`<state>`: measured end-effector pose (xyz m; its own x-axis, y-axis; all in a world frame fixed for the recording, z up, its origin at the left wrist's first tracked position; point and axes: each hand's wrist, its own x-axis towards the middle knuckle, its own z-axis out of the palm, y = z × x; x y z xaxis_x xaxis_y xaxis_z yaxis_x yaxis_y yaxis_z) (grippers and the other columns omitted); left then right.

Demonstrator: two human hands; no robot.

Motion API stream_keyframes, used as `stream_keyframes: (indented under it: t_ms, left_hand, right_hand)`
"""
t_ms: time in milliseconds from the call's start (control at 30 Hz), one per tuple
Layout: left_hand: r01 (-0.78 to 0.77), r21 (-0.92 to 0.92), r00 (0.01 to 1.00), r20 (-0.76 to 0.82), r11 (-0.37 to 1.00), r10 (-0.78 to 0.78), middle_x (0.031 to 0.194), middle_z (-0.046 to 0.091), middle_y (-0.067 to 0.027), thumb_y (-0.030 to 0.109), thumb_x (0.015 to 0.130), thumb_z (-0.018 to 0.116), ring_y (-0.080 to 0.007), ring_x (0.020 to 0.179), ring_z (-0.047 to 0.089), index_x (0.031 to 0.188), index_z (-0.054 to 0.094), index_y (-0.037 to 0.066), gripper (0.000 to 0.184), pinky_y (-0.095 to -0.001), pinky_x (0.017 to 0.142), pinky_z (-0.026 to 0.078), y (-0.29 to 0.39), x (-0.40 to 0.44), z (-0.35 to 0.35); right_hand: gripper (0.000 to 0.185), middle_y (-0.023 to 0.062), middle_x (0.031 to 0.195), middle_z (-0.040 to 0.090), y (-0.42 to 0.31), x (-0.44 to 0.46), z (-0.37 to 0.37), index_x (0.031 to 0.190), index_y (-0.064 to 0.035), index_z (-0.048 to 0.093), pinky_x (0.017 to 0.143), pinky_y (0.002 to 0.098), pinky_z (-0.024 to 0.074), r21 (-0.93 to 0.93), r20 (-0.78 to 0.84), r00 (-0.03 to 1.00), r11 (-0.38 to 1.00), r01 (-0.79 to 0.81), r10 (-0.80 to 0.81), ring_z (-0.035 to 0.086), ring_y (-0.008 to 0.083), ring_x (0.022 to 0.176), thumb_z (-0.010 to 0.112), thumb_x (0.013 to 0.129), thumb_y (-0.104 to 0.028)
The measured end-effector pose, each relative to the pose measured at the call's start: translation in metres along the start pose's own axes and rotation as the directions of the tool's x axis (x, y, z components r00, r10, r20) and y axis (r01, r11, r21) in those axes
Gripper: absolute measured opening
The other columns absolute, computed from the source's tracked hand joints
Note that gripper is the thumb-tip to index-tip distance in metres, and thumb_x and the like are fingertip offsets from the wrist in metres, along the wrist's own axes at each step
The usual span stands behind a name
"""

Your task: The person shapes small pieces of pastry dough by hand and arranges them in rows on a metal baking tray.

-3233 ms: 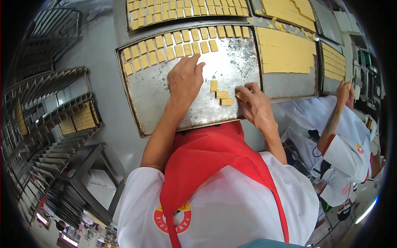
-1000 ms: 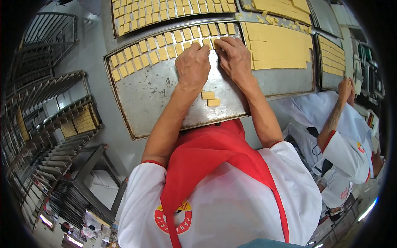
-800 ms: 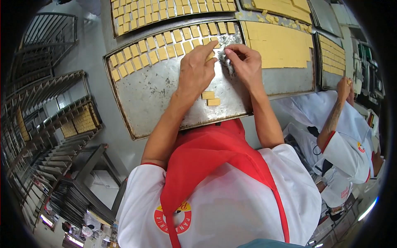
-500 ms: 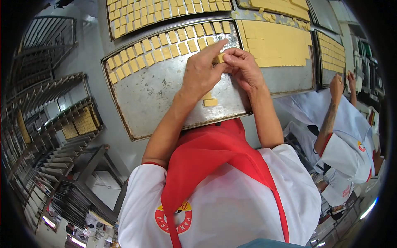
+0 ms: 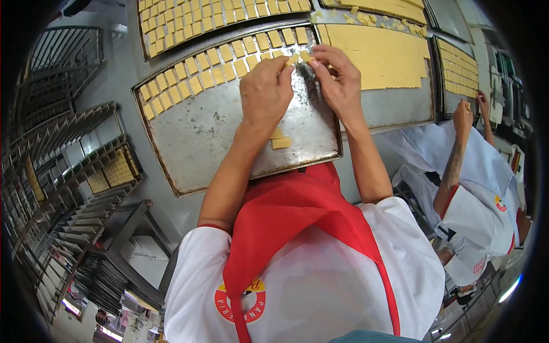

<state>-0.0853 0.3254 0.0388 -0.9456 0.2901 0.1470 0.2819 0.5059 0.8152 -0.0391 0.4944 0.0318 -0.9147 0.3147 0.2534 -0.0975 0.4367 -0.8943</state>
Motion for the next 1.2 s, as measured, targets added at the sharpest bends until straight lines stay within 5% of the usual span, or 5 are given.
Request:
stream_keyframes:
  t_ms: [67,133,867,1067,1200]
  left_hand:
    - [-0.129,0.109,0.985,-0.1,0.986,0.14,0.086,0.073,-0.0145,0.014,0.09,0.078,-0.0253,0.072,0.072,0.105,0.078,0.005,0.017,-0.0353,0.065,0.055,-0.005,0.004,0.008]
    - [-0.197,0.304,0.977,-0.017,0.932,0.212,0.089,0.07,-0.0113,0.015,0.089,0.078,-0.0319,0.075,0.07,0.103,0.077,0.008,0.015,-0.0412,0.065,0.055,-0.009,0.005,0.017]
    - [-0.118,0.282,0.993,0.012,0.952,0.12,0.089,0.068,-0.0087,0.021,0.089,0.078,-0.0306,0.078,0.07,0.1,0.077,0.01,0.016,-0.0436,0.068,0.055,-0.016,0.004,0.022]
    - [0.04,0.067,0.998,-0.043,0.997,-0.037,0.086,0.069,-0.0111,0.02,0.087,0.079,-0.0307,0.077,0.069,0.105,0.078,0.008,0.021,-0.0427,0.071,0.054,-0.025,-0.015,-0.039]
    - [0.118,0.106,0.991,-0.073,0.987,-0.111,0.083,0.07,-0.0124,0.017,0.09,0.076,-0.0311,0.076,0.069,0.103,0.079,0.006,0.017,-0.0422,0.07,0.053,-0.051,-0.036,-0.08]
  right_hand:
    - [0.016,0.0076,0.117,0.072,-0.003,0.003,0.001,0.108,-0.0068,0.076,0.081,0.033,0.0548,-0.073,-0.05,0.998,0.996,-0.046,0.042,0.069,0.0183,0.095,0.077,0.092,-0.01]
    - [0.017,0.0051,0.113,0.072,0.006,0.011,-0.003,0.102,-0.0123,0.077,0.084,0.0388,0.0488,-0.591,0.178,0.932,0.723,0.358,-0.316,0.065,0.0266,0.099,0.077,0.086,-0.011]
    - [0.018,-0.0035,0.113,0.073,0.015,0.011,0.006,0.101,-0.0183,0.076,0.1,0.047,0.0364,-0.657,0.229,0.921,0.648,0.385,-0.314,0.06,0.0265,0.107,0.076,0.083,-0.014]
    - [0.027,0.0089,0.115,0.072,-0.014,-0.01,0.004,0.112,-0.0138,0.076,0.098,0.0472,0.0422,-0.646,0.167,0.934,0.68,0.346,-0.316,0.062,0.0316,0.11,0.075,0.085,-0.014]
    - [0.025,0.0167,0.106,0.072,-0.05,-0.033,0.019,0.11,-0.0057,0.075,0.091,0.0467,0.049,-0.395,0.337,0.941,0.901,0.177,-0.037,0.065,0.0381,0.1,0.075,0.088,-0.019]
